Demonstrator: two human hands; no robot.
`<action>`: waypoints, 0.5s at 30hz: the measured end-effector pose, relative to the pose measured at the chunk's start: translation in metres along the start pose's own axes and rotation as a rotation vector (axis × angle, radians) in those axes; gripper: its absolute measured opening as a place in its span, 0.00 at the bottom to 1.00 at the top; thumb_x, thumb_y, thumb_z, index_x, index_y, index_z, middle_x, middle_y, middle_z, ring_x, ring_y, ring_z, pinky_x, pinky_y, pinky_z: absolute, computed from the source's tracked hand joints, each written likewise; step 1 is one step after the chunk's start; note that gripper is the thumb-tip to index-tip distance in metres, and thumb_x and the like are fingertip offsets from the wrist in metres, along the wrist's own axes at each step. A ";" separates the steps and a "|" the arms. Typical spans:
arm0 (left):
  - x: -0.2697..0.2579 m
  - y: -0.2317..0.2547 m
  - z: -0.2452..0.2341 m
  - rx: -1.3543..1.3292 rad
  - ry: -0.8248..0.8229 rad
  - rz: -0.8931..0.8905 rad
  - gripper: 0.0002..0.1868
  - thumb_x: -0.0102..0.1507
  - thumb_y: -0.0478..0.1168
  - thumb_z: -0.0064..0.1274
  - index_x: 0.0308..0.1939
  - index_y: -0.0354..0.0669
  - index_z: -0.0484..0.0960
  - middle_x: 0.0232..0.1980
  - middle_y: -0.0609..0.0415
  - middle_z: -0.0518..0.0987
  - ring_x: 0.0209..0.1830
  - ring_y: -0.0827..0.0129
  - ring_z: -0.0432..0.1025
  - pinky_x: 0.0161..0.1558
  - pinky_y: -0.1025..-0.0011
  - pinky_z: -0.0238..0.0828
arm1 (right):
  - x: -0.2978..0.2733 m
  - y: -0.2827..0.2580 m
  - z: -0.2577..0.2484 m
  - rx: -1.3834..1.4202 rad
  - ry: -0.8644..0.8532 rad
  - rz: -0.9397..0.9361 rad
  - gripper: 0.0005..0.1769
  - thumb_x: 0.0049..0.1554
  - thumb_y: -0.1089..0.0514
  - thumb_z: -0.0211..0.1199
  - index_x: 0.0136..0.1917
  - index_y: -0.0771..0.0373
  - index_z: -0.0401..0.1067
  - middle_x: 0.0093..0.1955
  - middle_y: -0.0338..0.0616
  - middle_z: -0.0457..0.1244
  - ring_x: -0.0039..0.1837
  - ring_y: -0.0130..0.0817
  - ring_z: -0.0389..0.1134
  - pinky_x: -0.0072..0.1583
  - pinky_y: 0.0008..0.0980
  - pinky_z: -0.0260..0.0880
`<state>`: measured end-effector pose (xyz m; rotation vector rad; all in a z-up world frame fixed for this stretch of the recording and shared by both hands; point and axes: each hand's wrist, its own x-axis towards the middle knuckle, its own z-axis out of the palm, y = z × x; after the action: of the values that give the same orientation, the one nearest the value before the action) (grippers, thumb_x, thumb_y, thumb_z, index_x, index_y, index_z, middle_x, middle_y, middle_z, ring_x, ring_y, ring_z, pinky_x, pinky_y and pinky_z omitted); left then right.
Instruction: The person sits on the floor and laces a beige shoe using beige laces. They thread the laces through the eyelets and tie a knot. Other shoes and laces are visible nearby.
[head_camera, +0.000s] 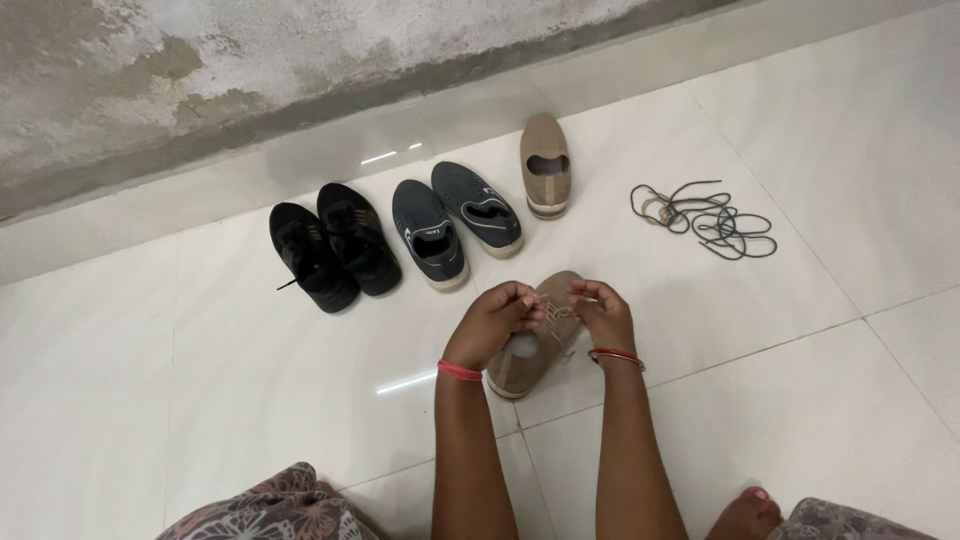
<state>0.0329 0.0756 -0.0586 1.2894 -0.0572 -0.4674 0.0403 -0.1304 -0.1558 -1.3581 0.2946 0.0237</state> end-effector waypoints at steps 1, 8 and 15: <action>-0.009 0.011 0.004 -0.054 -0.035 0.039 0.09 0.72 0.36 0.45 0.49 0.34 0.77 0.45 0.54 0.80 0.45 0.73 0.76 0.51 0.73 0.76 | -0.004 -0.012 0.000 0.044 -0.043 -0.007 0.15 0.59 0.67 0.60 0.60 0.70 0.75 0.56 0.47 0.70 0.47 0.26 0.67 0.49 0.25 0.69; -0.051 0.063 0.034 -0.094 -0.039 0.284 0.08 0.72 0.36 0.45 0.49 0.35 0.77 0.47 0.54 0.79 0.48 0.74 0.75 0.55 0.72 0.75 | -0.042 -0.096 0.002 0.370 -0.534 -0.196 0.15 0.59 0.62 0.65 0.58 0.70 0.74 0.56 0.48 0.71 0.48 0.25 0.66 0.52 0.26 0.67; -0.043 0.058 0.060 0.092 0.115 0.388 0.08 0.72 0.37 0.48 0.47 0.35 0.79 0.41 0.57 0.80 0.42 0.76 0.74 0.48 0.75 0.73 | -0.055 -0.117 0.017 0.105 -0.427 -0.268 0.13 0.56 0.64 0.70 0.55 0.68 0.76 0.49 0.43 0.69 0.48 0.24 0.66 0.51 0.25 0.67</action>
<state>-0.0066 0.0488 0.0224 1.3547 -0.2303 -0.0582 0.0121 -0.1307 -0.0286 -1.2438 -0.2424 0.0721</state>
